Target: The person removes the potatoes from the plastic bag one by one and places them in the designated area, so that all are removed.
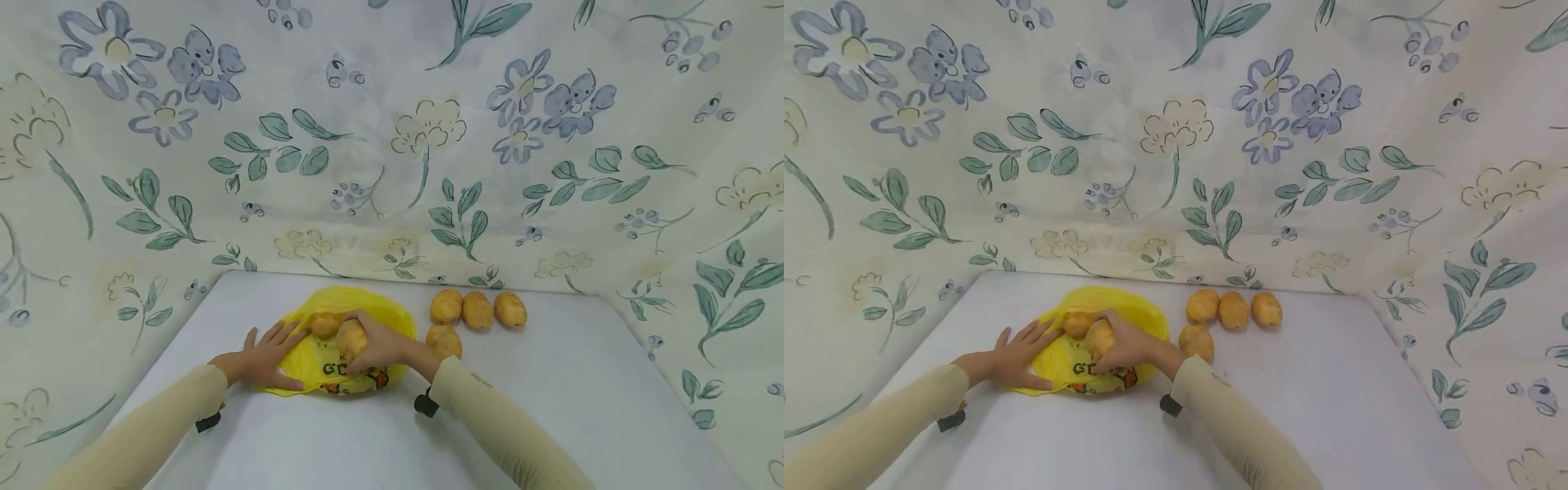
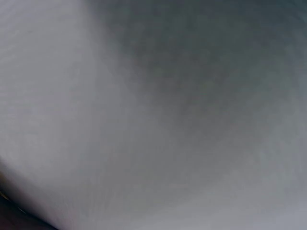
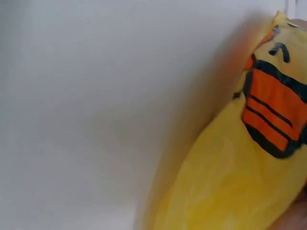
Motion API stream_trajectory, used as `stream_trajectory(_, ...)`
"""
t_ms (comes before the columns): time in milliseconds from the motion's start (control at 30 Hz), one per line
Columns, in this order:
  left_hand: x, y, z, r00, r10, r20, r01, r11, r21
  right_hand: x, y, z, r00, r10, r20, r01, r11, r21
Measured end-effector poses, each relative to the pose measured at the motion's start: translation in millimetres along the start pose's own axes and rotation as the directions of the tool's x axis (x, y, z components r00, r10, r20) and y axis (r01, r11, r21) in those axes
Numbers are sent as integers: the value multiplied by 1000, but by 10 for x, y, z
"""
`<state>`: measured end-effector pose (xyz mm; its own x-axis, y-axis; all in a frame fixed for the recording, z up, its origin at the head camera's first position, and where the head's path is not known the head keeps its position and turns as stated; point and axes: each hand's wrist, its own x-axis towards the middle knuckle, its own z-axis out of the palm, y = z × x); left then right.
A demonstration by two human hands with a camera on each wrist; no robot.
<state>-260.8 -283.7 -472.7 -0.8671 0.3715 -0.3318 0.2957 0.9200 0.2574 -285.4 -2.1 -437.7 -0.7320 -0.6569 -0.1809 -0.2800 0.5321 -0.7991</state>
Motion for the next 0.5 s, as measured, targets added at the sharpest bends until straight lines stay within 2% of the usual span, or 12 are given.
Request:
stream_trajectory(200, -23, -38, -28, 1000, -3, 6, 3, 1000, -13, -28, -61, -86, 1000, -15, -7, 15, 1000, -11)
stream_trajectory(367, -8, -43, 29, 1000, 6, 10, -6, 1000, -13, -132, -90, -149, 1000, -20, -8, 20, 1000, -18)
stream_trajectory(500, 1, -17, -4, 1000, 4, 8, -4, 1000, 1, -205, -96, -227, 999, -35, -20, 35, 999, -18)
